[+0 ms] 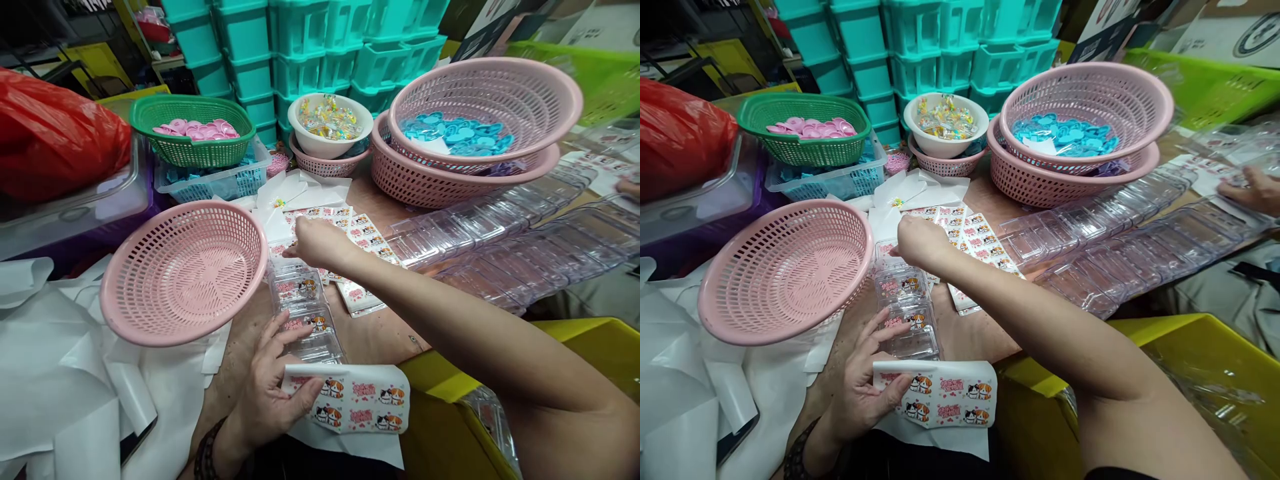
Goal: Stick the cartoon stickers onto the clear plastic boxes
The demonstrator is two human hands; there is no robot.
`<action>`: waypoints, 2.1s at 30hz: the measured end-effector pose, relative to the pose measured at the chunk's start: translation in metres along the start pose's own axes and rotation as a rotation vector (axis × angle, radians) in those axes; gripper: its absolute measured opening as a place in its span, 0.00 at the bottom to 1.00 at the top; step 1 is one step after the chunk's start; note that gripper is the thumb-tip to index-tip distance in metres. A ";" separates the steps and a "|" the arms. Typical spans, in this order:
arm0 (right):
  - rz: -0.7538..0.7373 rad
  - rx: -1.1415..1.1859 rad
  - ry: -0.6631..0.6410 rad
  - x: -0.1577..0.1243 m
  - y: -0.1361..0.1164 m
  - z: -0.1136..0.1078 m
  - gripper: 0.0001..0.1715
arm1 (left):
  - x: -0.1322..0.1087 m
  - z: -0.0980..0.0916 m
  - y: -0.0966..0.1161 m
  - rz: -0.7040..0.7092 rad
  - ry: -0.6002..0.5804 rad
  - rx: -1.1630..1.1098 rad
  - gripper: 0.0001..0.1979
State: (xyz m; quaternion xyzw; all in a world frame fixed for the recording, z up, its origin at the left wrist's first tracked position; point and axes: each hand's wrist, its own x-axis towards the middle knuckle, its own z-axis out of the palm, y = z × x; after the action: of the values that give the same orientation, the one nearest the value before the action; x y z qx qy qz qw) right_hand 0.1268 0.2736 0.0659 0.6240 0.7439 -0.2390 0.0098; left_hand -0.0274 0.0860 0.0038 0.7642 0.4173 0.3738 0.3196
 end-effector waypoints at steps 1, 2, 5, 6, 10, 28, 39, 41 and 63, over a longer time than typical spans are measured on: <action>0.021 -0.045 0.013 -0.001 0.001 -0.001 0.35 | 0.000 0.000 0.000 0.001 0.002 0.001 0.02; 0.049 -0.079 0.009 -0.002 0.003 -0.002 0.39 | 0.000 0.000 0.000 0.004 0.002 0.004 0.02; 0.125 -0.040 -0.179 0.003 0.015 -0.005 0.39 | 0.001 0.001 -0.001 0.016 0.004 0.011 0.01; 0.135 0.011 -0.259 0.005 0.019 -0.007 0.37 | 0.002 0.001 -0.001 0.017 0.008 0.011 0.02; 0.149 0.074 -0.203 0.001 0.024 -0.013 0.31 | 0.005 -0.002 0.005 -0.006 0.030 -0.022 0.02; -0.074 0.870 -0.292 -0.219 0.028 0.033 0.17 | -0.043 -0.022 0.054 -0.708 0.120 -0.619 0.32; 0.013 1.046 -0.070 -0.229 0.030 0.051 0.24 | -0.051 -0.045 0.054 -0.473 0.142 -0.206 0.22; -0.040 0.969 -0.069 -0.236 0.025 0.053 0.20 | -0.048 -0.053 0.061 -0.262 0.116 0.054 0.32; -0.540 0.865 0.540 -0.245 0.039 0.067 0.12 | -0.041 -0.054 0.042 -0.654 -0.536 -0.448 0.11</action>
State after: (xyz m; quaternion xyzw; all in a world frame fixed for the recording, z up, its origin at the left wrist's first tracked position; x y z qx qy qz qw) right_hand 0.1983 0.0266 0.0705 0.3982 0.6876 -0.3476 -0.4978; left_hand -0.0713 0.0408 0.0528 0.5745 0.4481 0.1241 0.6736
